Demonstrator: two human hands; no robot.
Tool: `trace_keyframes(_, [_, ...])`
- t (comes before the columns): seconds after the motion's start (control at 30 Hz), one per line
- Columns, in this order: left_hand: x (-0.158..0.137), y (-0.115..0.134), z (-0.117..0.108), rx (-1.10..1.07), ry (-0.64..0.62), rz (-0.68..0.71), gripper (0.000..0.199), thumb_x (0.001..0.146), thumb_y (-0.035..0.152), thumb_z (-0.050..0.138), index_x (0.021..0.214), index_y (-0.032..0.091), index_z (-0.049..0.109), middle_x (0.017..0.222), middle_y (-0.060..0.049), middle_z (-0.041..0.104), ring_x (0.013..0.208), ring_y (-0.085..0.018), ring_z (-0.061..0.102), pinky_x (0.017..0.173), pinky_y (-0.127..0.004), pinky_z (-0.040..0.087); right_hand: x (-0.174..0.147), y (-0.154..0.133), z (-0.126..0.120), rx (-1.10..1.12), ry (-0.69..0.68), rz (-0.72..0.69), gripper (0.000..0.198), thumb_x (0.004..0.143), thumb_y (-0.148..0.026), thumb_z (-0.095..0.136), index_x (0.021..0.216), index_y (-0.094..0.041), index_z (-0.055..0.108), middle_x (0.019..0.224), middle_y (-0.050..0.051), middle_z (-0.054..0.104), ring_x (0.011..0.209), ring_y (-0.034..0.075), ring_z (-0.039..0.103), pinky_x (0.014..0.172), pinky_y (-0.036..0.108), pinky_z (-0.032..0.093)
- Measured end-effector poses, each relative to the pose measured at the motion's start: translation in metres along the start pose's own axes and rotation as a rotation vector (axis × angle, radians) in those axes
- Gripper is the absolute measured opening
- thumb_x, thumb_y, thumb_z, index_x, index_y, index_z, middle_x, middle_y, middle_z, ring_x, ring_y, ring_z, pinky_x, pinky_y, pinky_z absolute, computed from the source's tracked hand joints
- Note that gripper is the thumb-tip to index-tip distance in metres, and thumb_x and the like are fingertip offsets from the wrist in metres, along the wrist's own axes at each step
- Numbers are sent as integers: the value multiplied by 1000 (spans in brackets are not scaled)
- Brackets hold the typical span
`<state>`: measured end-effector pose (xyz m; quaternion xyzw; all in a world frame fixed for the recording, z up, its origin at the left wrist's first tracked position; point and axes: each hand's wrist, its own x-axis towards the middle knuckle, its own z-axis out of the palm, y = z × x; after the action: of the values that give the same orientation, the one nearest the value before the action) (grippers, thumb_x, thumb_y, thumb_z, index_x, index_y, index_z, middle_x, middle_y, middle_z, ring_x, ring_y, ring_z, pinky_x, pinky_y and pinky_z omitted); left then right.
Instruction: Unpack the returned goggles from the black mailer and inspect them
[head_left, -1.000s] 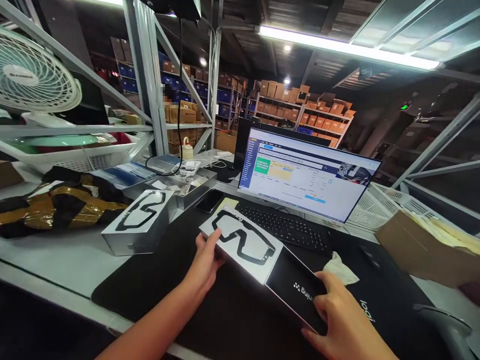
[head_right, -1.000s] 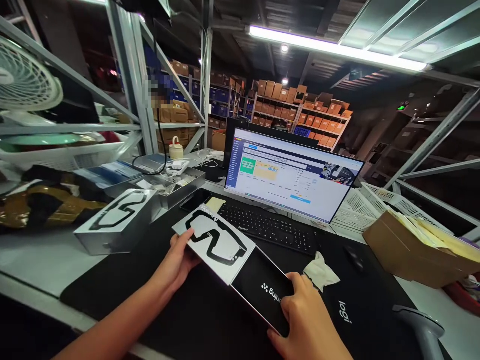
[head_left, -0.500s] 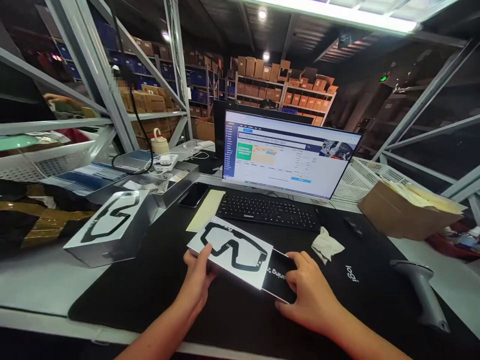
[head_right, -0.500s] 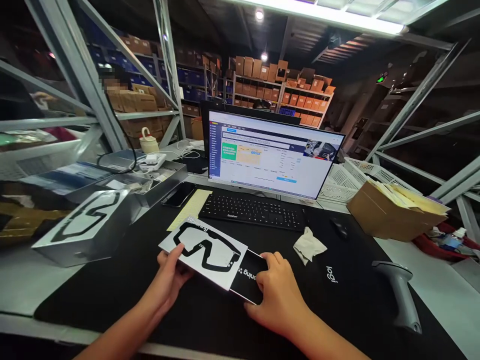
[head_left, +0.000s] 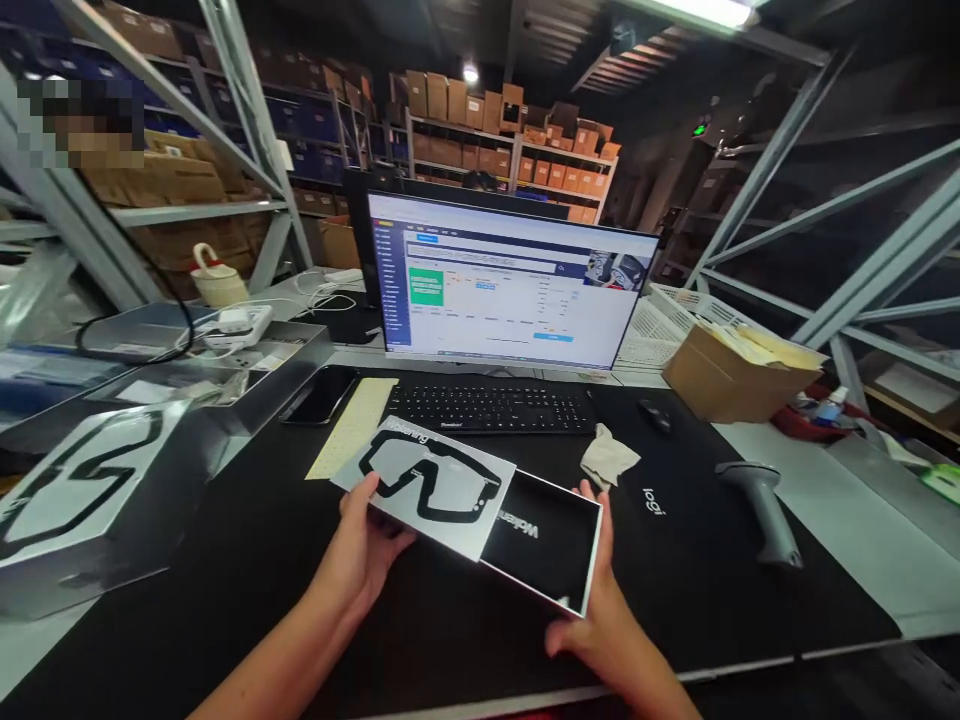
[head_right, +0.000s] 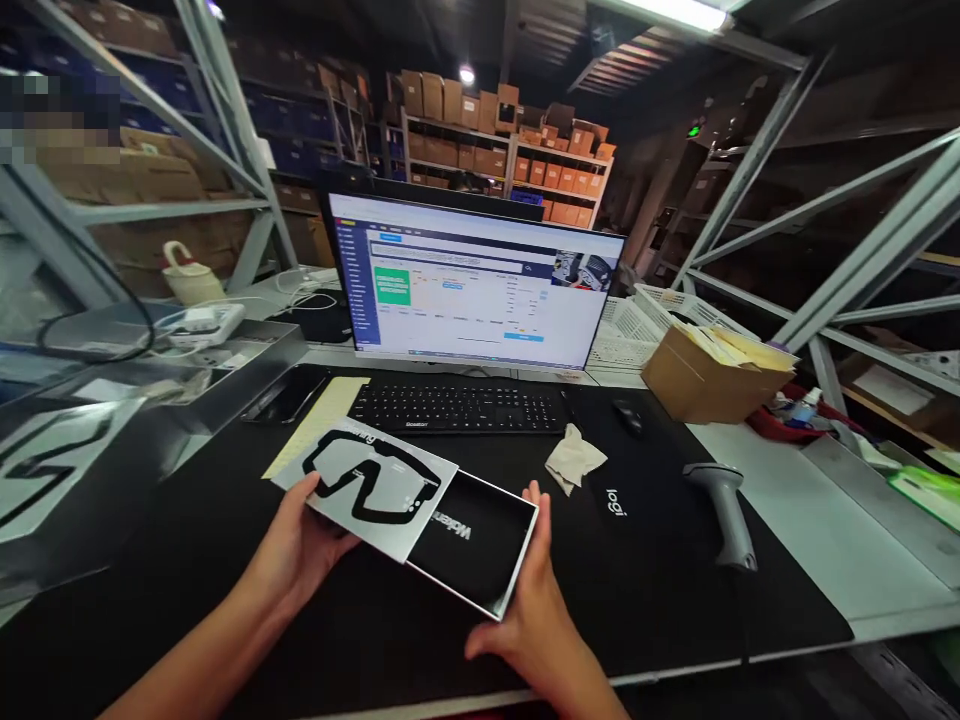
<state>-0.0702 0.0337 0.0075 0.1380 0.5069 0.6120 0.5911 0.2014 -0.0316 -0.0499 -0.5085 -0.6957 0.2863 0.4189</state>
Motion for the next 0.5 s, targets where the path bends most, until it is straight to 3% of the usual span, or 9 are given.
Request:
trace_keyframes(0.1, [-3, 2, 11, 42, -84, 108, 26, 94, 35, 57, 120, 31, 58, 123, -2, 66, 100, -20, 66, 80, -37, 60, 14, -3, 36, -188, 19, -38, 175, 45, -80, 86, 147, -18, -41, 160, 30, -22, 149, 50, -6, 119, 68, 17])
trace_keyframes(0.2, [-10, -2, 17, 87, -147, 183, 40, 90, 32, 63, 130, 35, 55, 125, -1, 67, 105, -22, 67, 84, -36, 60, 25, -10, 64, -311, 41, -103, 182, 41, -74, 92, 142, -14, -47, 153, 33, -35, 143, 57, -14, 114, 76, 16])
trace_keyframes(0.3, [-15, -7, 20, 99, -147, 70, 35, 93, 38, 58, 127, 30, 60, 116, -3, 71, 99, -24, 70, 82, -38, 61, 23, -30, 77, -323, 105, -33, 180, 44, -72, 93, 143, -13, -46, 155, 33, -31, 144, 59, -12, 112, 78, 20])
trace_keyframes(0.4, [-13, -2, 21, 52, -99, -113, 32, 92, 42, 55, 113, 22, 68, 96, -7, 75, 88, -28, 73, 76, -42, 62, 16, -59, 69, -303, 98, -91, 180, 41, -74, 92, 146, -19, -43, 156, 29, -32, 144, 60, -9, 110, 79, 23])
trace_keyframes(0.5, [-1, 19, 23, 63, -21, -161, 32, 85, 41, 64, 106, 19, 71, 79, -9, 74, 72, -30, 73, 66, -42, 62, 13, -74, 30, -267, -44, -231, 166, 51, -81, 84, 153, -24, -34, 161, 24, -26, 147, 57, 2, 110, 71, 34])
